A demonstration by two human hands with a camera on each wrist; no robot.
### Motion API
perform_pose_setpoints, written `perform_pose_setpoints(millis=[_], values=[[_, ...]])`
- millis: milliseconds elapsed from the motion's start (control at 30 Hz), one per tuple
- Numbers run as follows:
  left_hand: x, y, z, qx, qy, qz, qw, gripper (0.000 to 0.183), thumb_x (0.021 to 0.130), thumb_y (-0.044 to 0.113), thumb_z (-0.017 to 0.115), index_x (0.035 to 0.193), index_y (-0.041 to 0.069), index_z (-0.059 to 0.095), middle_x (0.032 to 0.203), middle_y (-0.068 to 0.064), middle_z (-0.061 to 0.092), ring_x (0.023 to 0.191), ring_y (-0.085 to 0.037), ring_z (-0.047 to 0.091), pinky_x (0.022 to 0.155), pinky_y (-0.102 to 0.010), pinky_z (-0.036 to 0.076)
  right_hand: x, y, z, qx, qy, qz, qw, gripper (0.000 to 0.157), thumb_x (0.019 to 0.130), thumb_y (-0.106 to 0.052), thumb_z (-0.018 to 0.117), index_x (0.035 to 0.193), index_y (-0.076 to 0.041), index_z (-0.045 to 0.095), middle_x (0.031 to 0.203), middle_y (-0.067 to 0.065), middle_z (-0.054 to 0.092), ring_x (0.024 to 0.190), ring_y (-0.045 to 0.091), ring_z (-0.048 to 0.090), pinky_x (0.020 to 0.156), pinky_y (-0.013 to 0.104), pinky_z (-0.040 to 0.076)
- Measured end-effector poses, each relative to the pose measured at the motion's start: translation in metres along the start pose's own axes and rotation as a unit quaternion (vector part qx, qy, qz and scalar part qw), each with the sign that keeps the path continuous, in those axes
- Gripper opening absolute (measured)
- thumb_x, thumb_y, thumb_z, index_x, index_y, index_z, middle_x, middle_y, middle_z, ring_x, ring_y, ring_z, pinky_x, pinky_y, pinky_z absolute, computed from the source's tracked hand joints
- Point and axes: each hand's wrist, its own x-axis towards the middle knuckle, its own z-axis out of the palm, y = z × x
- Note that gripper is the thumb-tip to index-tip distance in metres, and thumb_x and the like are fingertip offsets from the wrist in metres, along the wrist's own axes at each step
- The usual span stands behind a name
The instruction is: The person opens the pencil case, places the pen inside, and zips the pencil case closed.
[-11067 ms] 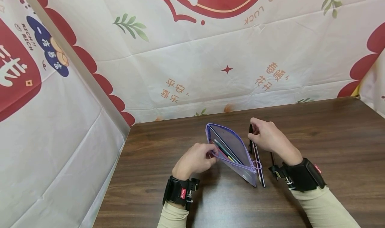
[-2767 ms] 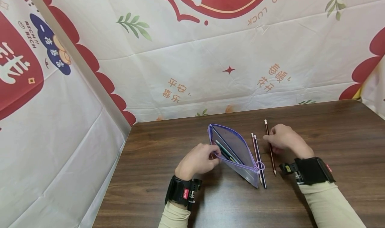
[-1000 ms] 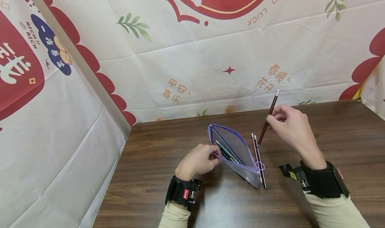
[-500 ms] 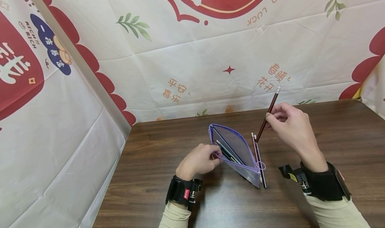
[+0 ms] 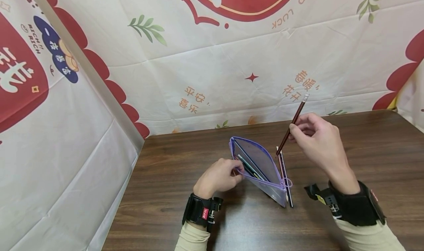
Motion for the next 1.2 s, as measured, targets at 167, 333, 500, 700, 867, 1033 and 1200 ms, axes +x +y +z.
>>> perform_pose_setpoints(millis=[167, 333, 500, 700, 867, 1033, 1200], values=[[0.000, 0.000, 0.000, 0.001, 0.002, 0.001, 1.0000, 0.005, 0.086, 0.021, 0.065, 0.088, 0.016, 0.066, 0.077, 0.009, 0.063, 0.067, -0.003, 0.054, 0.057, -0.019, 0.045, -0.003, -0.004, 0.004, 0.004, -0.002, -0.015, 1.000, 0.013, 0.088, -0.018, 0.063, 0.090, -0.005, 0.063, 0.076, 0.011, 0.072, 0.057, -0.009, 0.060, 0.050, 0.010, 0.044], [0.000, -0.001, 0.000, 0.004, 0.003, 0.003, 1.0000, 0.006, 0.086, 0.022, 0.064, 0.088, 0.016, 0.066, 0.077, 0.009, 0.063, 0.066, -0.003, 0.054, 0.056, -0.019, 0.045, -0.005, -0.006, 0.005, 0.010, 0.005, -0.020, 1.000, 0.011, 0.086, -0.015, 0.065, 0.089, -0.005, 0.064, 0.077, 0.013, 0.072, 0.057, -0.010, 0.059, 0.051, 0.008, 0.043], [0.000, 0.000, 0.000, 0.005, 0.004, 0.002, 1.0000, 0.005, 0.086, 0.021, 0.065, 0.088, 0.016, 0.066, 0.077, 0.009, 0.062, 0.066, -0.003, 0.053, 0.056, -0.019, 0.045, -0.006, -0.009, 0.006, 0.020, 0.000, -0.018, 1.000, 0.011, 0.086, -0.014, 0.065, 0.090, -0.004, 0.063, 0.079, 0.014, 0.073, 0.058, -0.009, 0.059, 0.052, 0.007, 0.044], [0.000, 0.000, 0.000, 0.003, 0.003, 0.002, 1.0000, 0.005, 0.086, 0.021, 0.065, 0.087, 0.017, 0.066, 0.077, 0.009, 0.062, 0.066, -0.003, 0.053, 0.055, -0.019, 0.045, -0.009, -0.016, 0.008, 0.043, -0.016, -0.027, 0.999, 0.011, 0.086, -0.012, 0.065, 0.090, -0.002, 0.063, 0.079, 0.016, 0.072, 0.060, -0.006, 0.061, 0.053, 0.006, 0.047], [0.001, -0.001, 0.000, 0.002, 0.002, 0.005, 1.0000, 0.006, 0.086, 0.021, 0.065, 0.088, 0.016, 0.066, 0.078, 0.008, 0.063, 0.066, -0.003, 0.054, 0.056, -0.019, 0.045, -0.012, -0.019, 0.011, 0.040, -0.025, -0.043, 0.998, 0.010, 0.086, -0.011, 0.064, 0.090, -0.002, 0.062, 0.079, 0.013, 0.071, 0.062, -0.003, 0.062, 0.057, 0.005, 0.047], [0.000, -0.001, 0.000, 0.003, 0.002, 0.004, 1.0000, 0.005, 0.086, 0.020, 0.065, 0.088, 0.016, 0.066, 0.077, 0.009, 0.063, 0.066, -0.003, 0.054, 0.055, -0.019, 0.045, -0.014, -0.020, 0.016, 0.021, -0.039, -0.073, 0.996, 0.007, 0.085, -0.008, 0.065, 0.089, -0.003, 0.062, 0.076, 0.009, 0.070, 0.065, 0.004, 0.061, 0.059, 0.004, 0.045], [0.001, 0.000, 0.000, 0.008, 0.004, 0.002, 1.0000, 0.005, 0.085, 0.020, 0.065, 0.088, 0.016, 0.067, 0.078, 0.009, 0.063, 0.067, -0.002, 0.054, 0.057, -0.019, 0.046, -0.015, -0.017, 0.023, 0.011, -0.072, -0.107, 0.992, 0.006, 0.083, -0.004, 0.065, 0.088, -0.004, 0.062, 0.072, 0.005, 0.069, 0.063, 0.009, 0.061, 0.055, 0.012, 0.048]])
